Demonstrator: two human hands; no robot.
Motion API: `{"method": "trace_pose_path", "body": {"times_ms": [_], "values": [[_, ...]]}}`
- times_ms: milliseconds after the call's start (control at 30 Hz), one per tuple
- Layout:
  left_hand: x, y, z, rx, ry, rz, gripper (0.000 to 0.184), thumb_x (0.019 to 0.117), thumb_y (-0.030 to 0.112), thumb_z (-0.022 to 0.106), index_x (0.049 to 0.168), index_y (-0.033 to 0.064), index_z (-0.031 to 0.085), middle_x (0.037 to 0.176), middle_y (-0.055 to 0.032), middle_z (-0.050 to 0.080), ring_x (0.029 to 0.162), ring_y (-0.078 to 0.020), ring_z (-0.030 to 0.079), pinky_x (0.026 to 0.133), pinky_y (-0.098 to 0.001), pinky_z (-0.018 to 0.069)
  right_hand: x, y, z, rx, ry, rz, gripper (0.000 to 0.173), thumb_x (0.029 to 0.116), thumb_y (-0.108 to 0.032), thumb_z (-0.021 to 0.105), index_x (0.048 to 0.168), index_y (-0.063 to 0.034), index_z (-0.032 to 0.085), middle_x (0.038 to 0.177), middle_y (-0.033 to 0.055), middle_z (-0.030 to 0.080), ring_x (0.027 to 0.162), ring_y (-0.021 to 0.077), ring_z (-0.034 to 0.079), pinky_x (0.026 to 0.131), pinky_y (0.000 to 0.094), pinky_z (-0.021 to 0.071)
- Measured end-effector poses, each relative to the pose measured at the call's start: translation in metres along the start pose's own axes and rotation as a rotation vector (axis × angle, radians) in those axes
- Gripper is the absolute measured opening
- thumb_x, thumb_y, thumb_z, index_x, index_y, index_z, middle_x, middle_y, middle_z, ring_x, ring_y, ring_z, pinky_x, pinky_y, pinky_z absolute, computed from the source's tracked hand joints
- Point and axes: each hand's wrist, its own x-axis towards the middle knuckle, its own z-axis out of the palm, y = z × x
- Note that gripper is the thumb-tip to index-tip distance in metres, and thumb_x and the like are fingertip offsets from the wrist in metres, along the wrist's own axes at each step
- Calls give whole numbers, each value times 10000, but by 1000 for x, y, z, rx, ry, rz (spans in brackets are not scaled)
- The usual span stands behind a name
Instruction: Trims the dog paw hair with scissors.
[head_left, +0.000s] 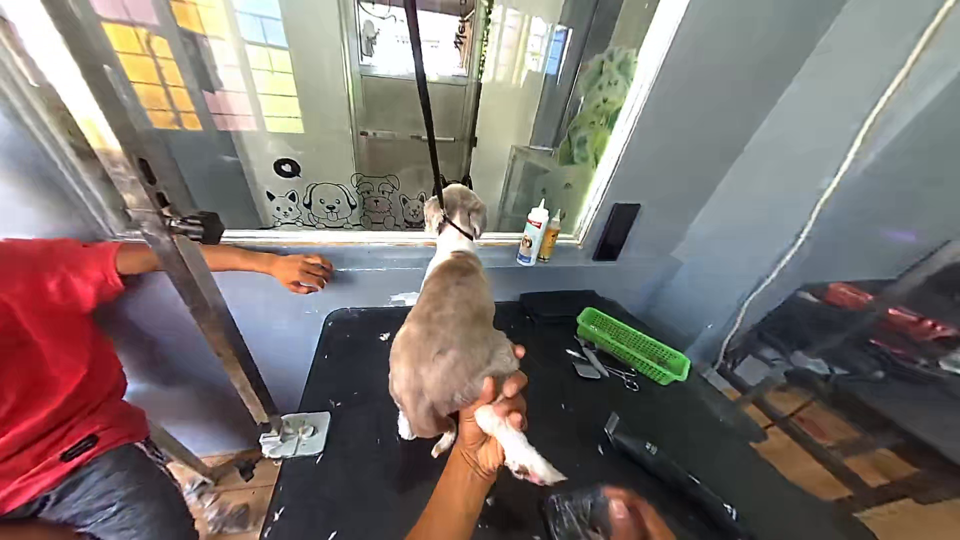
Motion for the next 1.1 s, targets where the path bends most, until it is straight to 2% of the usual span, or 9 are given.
{"method": "trace_pose_path", "body": {"times_ms": [133, 267, 467, 600, 733, 800, 867, 967, 1100], "values": [[16, -10, 24, -61, -129, 8, 394, 920, 436, 708, 1128, 102, 727, 1000, -25, 742, 879, -122, 736, 765, -207, 589, 31, -75, 19, 181, -152, -54, 476, 1049, -350, 537, 1226, 76, 654, 1020, 128, 737, 796, 117, 677, 707, 335, 579], [24, -4, 29, 59, -108, -9, 290, 966, 370, 683, 1032, 95, 750, 1190, -87, 734, 1154, -209, 697, 1033, -318, 540, 46, -106, 61, 8, 30, -75, 429, 931, -516, 640, 886, -98, 726, 642, -43, 638, 560, 49, 616, 524, 303, 541], [35, -12, 50, -119, -114, 72, 360, 988, 424, 629, 924, 73, 679, 916, -25, 706, 877, -104, 712, 748, -180, 573, -35, -86, 42, 254, -585, -150, 379, 1078, -248, 524, 806, -9, 638, 619, 71, 592, 544, 133, 584, 514, 322, 493], [42, -8, 57, -303, -174, 61, 505, 1063, 570, 328, 1037, 110, 535, 690, 65, 552, 546, -4, 580, 511, -120, 480, -32, -97, 11, 130, -221, -298, 203, 1050, -167, 559, 1144, -68, 709, 1031, 43, 730, 853, 95, 696, 740, 291, 613], [39, -12, 58, -350, -89, 30, 480, 1099, 511, 283, 995, 120, 540, 600, 96, 491, 449, 34, 484, 460, -98, 411, 9, -119, 0, -187, -51, -655, 332, 1054, -147, 511, 1352, -236, 627, 1497, -3, 557, 1012, 101, 698, 809, 253, 596], [38, -12, 60, -296, 9, 30, 385, 1111, 432, 338, 976, 128, 533, 602, 95, 481, 448, 32, 473, 462, -94, 415, 6, -116, 6, -205, -278, -757, 309, 998, -85, 526, 1211, -188, 725, 1338, 15, 688, 803, 141, 688, 655, 301, 548], [35, -15, 60, -266, 81, 27, 341, 1113, 387, 373, 953, 137, 540, 609, 89, 479, 441, 29, 458, 449, -91, 408, -8, -104, 2, 35, -442, -692, 238, 1025, -72, 506, 1088, -106, 733, 1152, 55, 754, 900, 146, 730, 769, 302, 601], [35, -16, 55, -259, 106, 26, 291, 1114, 330, 396, 945, 141, 541, 623, 82, 475, 446, 16, 447, 450, -96, 403, -25, -84, -14, 167, -212, -371, 256, 1090, -184, 445, 1180, -109, 672, 969, 40, 734, 803, 76, 694, 712, 236, 596], [33, -20, 53, -284, 118, 49, 288, 1116, 321, 377, 967, 129, 531, 622, 72, 457, 445, 6, 442, 448, -111, 401, -40, -22, -26, -439, -85, 46, 471, 1018, -464, 573, 1228, -58, 687, 740, 0, 666, 586, 125, 620, 532, 363, 558]]}}
